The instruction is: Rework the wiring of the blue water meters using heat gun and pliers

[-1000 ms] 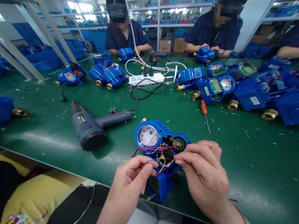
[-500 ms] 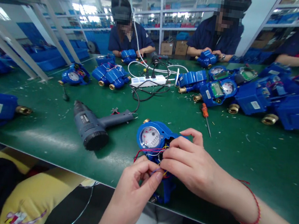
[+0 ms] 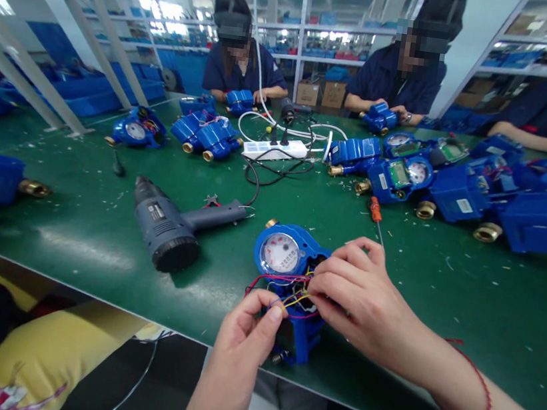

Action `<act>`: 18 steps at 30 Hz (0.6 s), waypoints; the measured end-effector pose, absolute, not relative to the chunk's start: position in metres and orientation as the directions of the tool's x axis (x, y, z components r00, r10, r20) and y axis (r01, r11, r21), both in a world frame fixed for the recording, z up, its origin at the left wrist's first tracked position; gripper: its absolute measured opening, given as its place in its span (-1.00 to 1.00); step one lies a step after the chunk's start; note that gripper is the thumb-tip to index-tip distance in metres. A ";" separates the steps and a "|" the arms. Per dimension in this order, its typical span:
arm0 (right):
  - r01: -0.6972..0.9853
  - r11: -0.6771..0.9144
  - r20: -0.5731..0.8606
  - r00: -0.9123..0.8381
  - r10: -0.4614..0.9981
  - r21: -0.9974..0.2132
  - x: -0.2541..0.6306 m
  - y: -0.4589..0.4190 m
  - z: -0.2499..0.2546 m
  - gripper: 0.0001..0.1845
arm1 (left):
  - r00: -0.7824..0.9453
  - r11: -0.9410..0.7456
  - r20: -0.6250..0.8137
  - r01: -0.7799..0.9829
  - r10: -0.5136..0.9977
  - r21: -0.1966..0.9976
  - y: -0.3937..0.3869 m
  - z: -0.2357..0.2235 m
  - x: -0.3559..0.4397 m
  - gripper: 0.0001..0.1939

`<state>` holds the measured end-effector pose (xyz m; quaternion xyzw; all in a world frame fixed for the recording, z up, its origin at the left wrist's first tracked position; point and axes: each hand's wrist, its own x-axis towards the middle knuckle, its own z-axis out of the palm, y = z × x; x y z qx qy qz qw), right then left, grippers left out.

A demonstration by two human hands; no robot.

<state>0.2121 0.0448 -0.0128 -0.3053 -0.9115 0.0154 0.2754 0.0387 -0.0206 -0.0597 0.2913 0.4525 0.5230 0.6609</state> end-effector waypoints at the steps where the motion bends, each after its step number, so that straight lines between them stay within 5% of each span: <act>1: 0.531 0.811 0.470 -0.667 0.578 -0.245 0.213 0.044 -0.012 -0.83 | 0.053 0.284 -0.291 -0.440 0.955 0.852 -0.020 -0.059 0.038 -0.83; 9: 0.396 0.786 0.433 -0.672 0.600 -0.475 0.211 0.039 -0.012 -0.89 | 0.102 0.274 -0.255 -0.430 0.962 0.860 -0.017 -0.054 0.037 -0.79; 18: 0.441 0.724 0.406 -0.618 0.674 -0.531 0.209 0.039 -0.011 -0.89 | 0.047 0.260 -0.259 -0.321 0.965 0.911 -0.010 -0.044 0.043 -0.68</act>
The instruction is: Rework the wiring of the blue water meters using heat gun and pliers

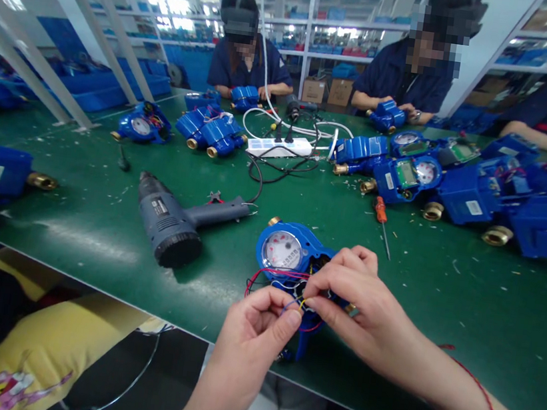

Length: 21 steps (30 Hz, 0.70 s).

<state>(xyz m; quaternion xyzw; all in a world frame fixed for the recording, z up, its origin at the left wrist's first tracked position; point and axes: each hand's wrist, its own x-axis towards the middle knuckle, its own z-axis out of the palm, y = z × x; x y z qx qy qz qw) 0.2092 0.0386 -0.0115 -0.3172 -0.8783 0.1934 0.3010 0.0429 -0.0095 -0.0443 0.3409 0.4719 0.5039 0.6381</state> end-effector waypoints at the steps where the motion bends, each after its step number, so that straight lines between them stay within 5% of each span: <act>1: 0.440 0.728 0.411 -0.618 0.670 -0.526 0.209 0.039 -0.012 -0.89 | 0.035 0.251 -0.253 -0.304 0.967 0.919 -0.009 -0.045 0.044 -0.69; 12: 0.458 0.753 0.471 -0.591 0.655 -0.472 0.214 0.041 -0.020 -0.88 | -0.031 0.249 -0.275 -0.339 0.961 0.907 -0.015 -0.045 0.041 -0.83; 21: 0.469 0.797 0.536 -0.591 0.603 -0.380 0.209 0.035 -0.021 -0.86 | -0.061 0.245 -0.262 -0.200 0.963 0.949 -0.009 -0.038 0.048 -0.70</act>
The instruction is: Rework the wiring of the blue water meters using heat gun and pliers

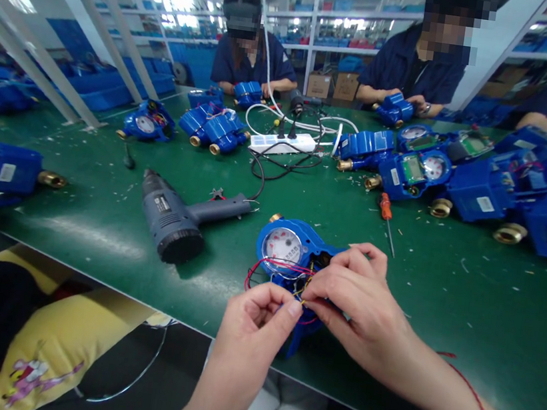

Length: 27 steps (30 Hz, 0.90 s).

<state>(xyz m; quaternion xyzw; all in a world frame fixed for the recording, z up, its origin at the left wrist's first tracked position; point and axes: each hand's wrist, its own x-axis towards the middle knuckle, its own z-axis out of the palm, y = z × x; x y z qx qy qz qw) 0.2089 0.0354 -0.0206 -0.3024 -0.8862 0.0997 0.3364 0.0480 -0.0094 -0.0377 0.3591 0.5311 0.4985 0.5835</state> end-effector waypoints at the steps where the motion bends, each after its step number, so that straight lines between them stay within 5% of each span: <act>1: 0.482 0.796 0.549 -0.580 0.603 -0.366 0.209 0.035 -0.021 -0.86 | -0.051 0.246 -0.261 -0.203 0.964 0.948 -0.010 -0.037 0.048 -0.69; 11: 0.496 0.804 0.567 -0.576 0.588 -0.329 0.210 0.030 -0.018 -0.91 | 0.131 0.246 -0.227 -0.162 0.965 0.956 -0.008 -0.036 0.038 -0.67; 27: 0.472 0.714 0.501 -0.510 0.700 -0.517 0.211 0.034 -0.024 -0.85 | 0.209 0.294 -0.245 -0.253 0.947 0.922 -0.007 -0.045 0.028 -0.82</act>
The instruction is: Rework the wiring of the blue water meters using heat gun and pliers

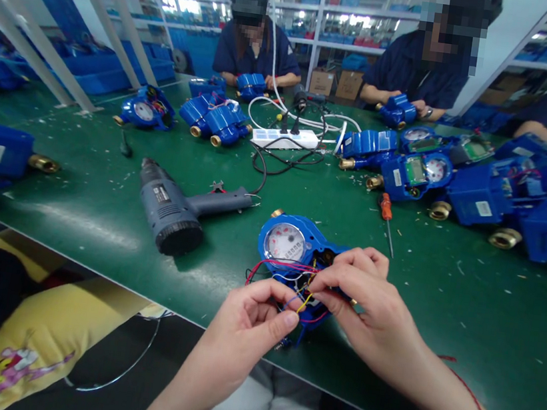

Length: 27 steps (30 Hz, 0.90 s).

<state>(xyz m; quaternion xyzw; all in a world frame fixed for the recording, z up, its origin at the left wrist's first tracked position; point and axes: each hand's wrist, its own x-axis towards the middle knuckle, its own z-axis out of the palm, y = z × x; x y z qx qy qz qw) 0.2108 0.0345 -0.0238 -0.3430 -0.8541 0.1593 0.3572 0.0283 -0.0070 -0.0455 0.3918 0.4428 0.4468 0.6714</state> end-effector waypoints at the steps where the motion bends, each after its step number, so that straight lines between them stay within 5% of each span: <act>1: 0.471 0.716 0.508 -0.505 0.698 -0.515 0.211 0.035 -0.024 -0.85 | 0.200 0.297 -0.250 -0.257 0.947 0.920 -0.007 -0.046 0.029 -0.81; 20: 0.446 0.784 0.611 -0.494 0.618 -0.433 0.214 0.030 -0.035 -0.93 | -0.029 0.191 -0.200 -0.186 0.979 0.964 -0.012 -0.043 0.045 -0.84; 27: 0.463 0.839 0.700 -0.497 0.512 -0.285 0.210 0.024 -0.038 -0.88 | -0.102 0.223 -0.245 -0.192 0.964 0.956 -0.008 -0.042 0.050 -0.82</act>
